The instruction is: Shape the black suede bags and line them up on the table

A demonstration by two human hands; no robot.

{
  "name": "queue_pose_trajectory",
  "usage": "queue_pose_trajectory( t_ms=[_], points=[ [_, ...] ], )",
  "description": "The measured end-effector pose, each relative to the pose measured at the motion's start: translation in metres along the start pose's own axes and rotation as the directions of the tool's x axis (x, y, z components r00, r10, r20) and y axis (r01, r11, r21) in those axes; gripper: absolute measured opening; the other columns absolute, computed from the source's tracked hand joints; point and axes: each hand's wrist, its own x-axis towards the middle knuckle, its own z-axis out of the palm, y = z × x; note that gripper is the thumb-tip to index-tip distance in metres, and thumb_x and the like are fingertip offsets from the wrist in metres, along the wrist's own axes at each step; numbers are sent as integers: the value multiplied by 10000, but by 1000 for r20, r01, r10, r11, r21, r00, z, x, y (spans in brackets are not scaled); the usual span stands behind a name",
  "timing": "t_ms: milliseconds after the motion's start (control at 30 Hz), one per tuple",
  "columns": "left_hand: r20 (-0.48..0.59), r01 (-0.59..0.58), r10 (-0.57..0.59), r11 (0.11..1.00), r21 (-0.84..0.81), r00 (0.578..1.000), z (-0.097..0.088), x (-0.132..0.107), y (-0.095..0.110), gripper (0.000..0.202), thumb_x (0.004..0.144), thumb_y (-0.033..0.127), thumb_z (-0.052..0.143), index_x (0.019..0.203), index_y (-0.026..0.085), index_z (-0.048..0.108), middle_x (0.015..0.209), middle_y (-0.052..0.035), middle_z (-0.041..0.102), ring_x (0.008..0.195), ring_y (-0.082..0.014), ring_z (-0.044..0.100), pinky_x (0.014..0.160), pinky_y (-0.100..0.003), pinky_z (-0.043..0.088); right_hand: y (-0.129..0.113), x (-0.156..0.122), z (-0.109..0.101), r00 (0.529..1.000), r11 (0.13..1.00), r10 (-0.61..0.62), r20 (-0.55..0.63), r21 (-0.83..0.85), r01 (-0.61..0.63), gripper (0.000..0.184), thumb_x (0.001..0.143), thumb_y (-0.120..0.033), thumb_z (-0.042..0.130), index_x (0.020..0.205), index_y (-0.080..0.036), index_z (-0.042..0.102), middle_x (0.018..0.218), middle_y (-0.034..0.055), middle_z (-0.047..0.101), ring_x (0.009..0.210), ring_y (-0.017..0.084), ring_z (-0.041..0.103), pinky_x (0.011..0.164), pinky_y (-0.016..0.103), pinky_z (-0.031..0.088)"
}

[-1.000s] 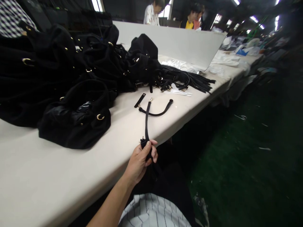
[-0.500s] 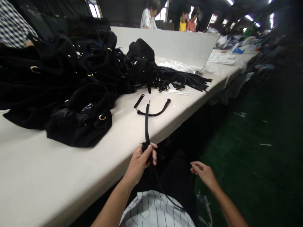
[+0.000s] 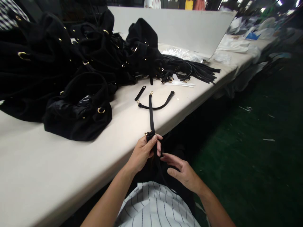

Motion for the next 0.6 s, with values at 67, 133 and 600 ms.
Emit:
queue_pose_trajectory(
  t_ms=[67, 133, 600],
  points=[
    [5, 3, -3, 1000, -16, 1000, 1, -1, 2, 368, 928, 530, 566, 1029, 181, 624, 698, 5, 578, 557, -91, 525, 438, -182, 215, -7, 8, 16, 988, 986, -12, 157, 164, -14, 641, 853, -455, 747, 1399, -195, 534, 1230, 106, 681, 1173, 259, 625, 1068, 447, 458],
    [23, -5, 5, 1000, -5, 1000, 0, -2, 5, 398, 932, 541, 552, 1085, 182, 630, 741, -13, 606, 578, -99, 537, 440, -183, 245, -9, 16, 26, 982, 984, -18, 189, 177, -16, 448, 909, -445, 686, 1250, -158, 641, 1037, 92, 740, 1034, 236, 675, 1004, 425, 489],
    [-29, -15, 13, 999, -43, 1000, -2, -10, 7, 360, 904, 346, 596, 1221, 184, 543, 770, 16, 528, 517, -47, 368, 452, -184, 205, -138, 29, -80, 488, 451, -441, -753, 284, 846, 215, 979, -184, 539, 1020, -286, 724, 783, -78, 707, 714, 52, 656, 923, 259, 519]
  ],
)
